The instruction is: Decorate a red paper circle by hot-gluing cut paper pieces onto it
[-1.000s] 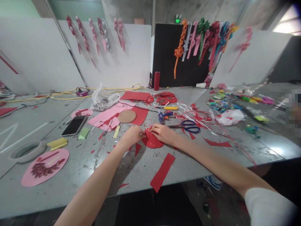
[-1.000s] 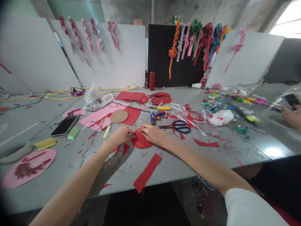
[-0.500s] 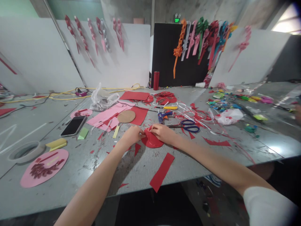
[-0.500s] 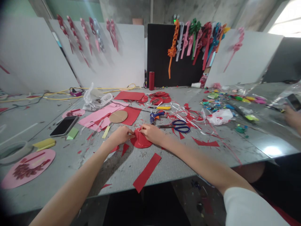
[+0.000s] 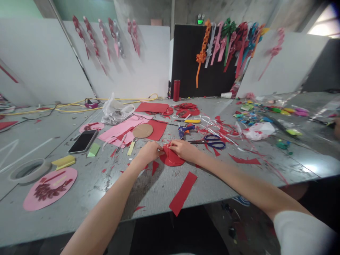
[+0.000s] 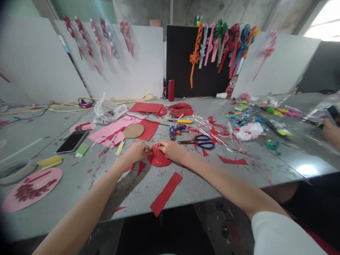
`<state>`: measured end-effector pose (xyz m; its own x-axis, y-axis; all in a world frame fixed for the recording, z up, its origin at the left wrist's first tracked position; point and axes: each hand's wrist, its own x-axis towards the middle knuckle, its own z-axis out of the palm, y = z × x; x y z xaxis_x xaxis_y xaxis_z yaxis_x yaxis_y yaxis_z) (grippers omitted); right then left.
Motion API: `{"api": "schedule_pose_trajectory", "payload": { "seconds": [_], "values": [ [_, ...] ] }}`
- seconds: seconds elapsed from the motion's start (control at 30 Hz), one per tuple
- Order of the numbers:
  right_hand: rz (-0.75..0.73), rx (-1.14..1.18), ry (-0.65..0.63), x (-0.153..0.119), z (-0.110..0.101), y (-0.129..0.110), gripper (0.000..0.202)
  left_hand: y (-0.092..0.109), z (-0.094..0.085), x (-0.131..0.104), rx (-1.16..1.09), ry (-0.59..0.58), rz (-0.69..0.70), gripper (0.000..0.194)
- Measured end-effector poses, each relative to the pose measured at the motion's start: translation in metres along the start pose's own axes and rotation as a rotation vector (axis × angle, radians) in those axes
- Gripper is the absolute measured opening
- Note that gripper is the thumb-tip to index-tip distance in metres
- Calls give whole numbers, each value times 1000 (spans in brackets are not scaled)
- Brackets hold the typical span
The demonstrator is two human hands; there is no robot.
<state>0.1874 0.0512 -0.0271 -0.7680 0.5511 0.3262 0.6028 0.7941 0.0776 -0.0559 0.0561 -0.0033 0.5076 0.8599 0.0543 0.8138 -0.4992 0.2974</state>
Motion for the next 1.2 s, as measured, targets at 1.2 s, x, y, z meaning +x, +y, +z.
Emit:
{"api": "schedule_pose_trajectory", "payload": {
  "seconds": [1.2],
  "values": [
    [394, -99, 106, -26, 16, 122, 42, 11, -5, -3, -38, -22, -116, 22]
  ]
}}
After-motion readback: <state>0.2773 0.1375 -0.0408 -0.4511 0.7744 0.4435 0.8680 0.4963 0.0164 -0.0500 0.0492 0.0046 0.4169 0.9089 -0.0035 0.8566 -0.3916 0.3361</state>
